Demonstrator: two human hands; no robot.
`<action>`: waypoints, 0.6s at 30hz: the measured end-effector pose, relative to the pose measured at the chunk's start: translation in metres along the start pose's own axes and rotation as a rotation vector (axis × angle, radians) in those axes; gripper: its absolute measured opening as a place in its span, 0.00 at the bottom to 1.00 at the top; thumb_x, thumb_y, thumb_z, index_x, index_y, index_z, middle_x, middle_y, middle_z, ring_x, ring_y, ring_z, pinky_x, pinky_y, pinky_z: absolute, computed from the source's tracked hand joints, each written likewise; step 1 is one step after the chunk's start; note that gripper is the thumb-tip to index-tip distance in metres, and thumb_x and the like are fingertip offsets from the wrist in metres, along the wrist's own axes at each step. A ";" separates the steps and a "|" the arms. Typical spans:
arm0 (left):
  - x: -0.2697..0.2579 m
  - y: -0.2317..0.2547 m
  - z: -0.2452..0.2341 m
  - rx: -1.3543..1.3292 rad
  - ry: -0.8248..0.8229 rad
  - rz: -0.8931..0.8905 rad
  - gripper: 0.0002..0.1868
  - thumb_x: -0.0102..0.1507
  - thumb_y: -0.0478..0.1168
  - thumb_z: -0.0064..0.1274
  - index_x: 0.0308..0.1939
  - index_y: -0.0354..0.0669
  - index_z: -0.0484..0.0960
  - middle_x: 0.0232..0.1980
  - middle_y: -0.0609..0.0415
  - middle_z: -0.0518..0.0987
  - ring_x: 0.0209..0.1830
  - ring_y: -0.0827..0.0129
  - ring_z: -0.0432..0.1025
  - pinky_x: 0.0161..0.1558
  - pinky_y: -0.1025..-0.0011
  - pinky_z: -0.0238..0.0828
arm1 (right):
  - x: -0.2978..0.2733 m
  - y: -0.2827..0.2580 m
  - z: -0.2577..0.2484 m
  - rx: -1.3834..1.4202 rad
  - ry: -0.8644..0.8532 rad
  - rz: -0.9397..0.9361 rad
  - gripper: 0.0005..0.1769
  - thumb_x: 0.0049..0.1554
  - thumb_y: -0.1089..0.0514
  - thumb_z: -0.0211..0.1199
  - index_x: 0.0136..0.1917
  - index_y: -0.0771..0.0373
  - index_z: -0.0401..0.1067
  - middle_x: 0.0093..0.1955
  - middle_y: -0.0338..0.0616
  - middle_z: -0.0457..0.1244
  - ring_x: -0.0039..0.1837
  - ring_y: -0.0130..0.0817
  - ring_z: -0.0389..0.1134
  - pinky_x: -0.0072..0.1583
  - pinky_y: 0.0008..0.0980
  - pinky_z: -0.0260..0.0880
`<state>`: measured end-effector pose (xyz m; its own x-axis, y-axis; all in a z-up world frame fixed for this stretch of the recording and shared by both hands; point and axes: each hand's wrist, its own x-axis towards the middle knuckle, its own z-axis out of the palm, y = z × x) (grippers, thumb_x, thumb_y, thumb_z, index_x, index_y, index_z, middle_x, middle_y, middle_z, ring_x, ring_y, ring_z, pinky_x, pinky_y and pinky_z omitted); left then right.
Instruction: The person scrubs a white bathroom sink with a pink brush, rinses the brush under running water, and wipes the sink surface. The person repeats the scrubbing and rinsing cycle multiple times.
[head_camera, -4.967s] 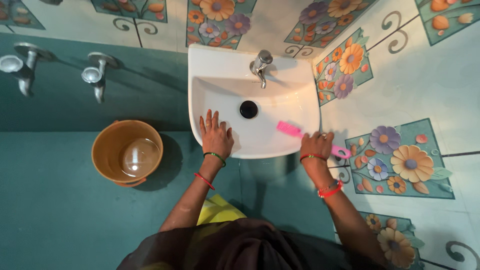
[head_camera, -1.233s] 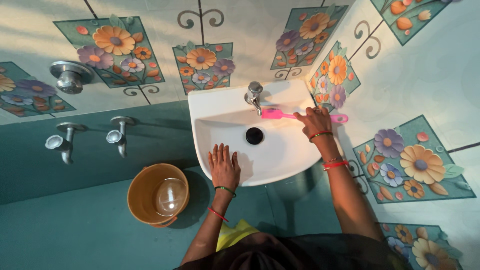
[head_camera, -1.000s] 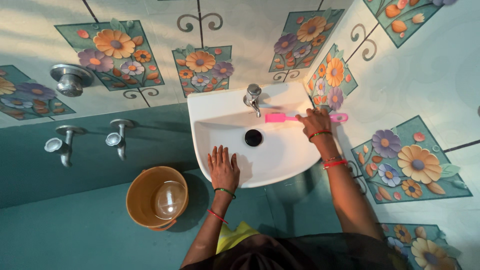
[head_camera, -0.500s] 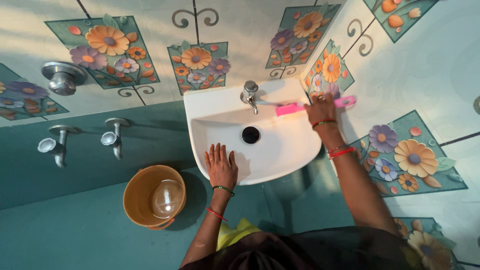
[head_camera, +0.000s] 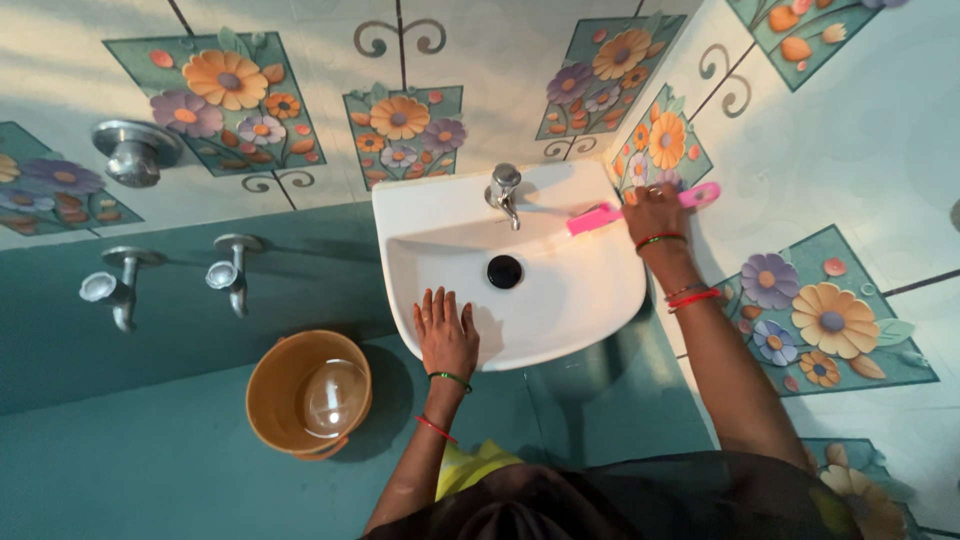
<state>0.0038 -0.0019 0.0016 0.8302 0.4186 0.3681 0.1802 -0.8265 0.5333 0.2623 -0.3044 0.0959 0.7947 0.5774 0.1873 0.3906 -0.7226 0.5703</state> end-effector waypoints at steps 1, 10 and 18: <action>-0.001 0.000 0.001 0.004 -0.004 -0.003 0.22 0.71 0.48 0.44 0.61 0.34 0.76 0.68 0.42 0.73 0.77 0.50 0.58 0.77 0.50 0.44 | 0.000 -0.001 0.002 -0.004 0.001 -0.004 0.11 0.59 0.56 0.58 0.44 0.47 0.81 0.51 0.41 0.68 0.55 0.36 0.71 0.64 0.38 0.56; 0.001 0.002 0.003 0.011 0.016 0.011 0.21 0.70 0.46 0.46 0.58 0.33 0.78 0.67 0.42 0.75 0.75 0.49 0.59 0.76 0.50 0.46 | 0.004 -0.068 0.039 0.143 -0.156 -0.065 0.23 0.56 0.60 0.59 0.59 0.35 0.78 0.53 0.40 0.67 0.59 0.36 0.69 0.62 0.45 0.56; -0.001 0.003 0.003 -0.019 0.054 0.006 0.20 0.69 0.44 0.49 0.57 0.32 0.78 0.66 0.41 0.74 0.75 0.48 0.60 0.76 0.50 0.48 | 0.016 -0.159 0.013 0.469 -0.170 -0.141 0.30 0.50 0.60 0.65 0.64 0.36 0.74 0.51 0.40 0.65 0.57 0.38 0.68 0.59 0.47 0.59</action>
<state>0.0053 -0.0060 0.0011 0.8017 0.4336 0.4114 0.1646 -0.8218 0.5454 0.2191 -0.1853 -0.0020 0.7683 0.6398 -0.0204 0.6347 -0.7574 0.1535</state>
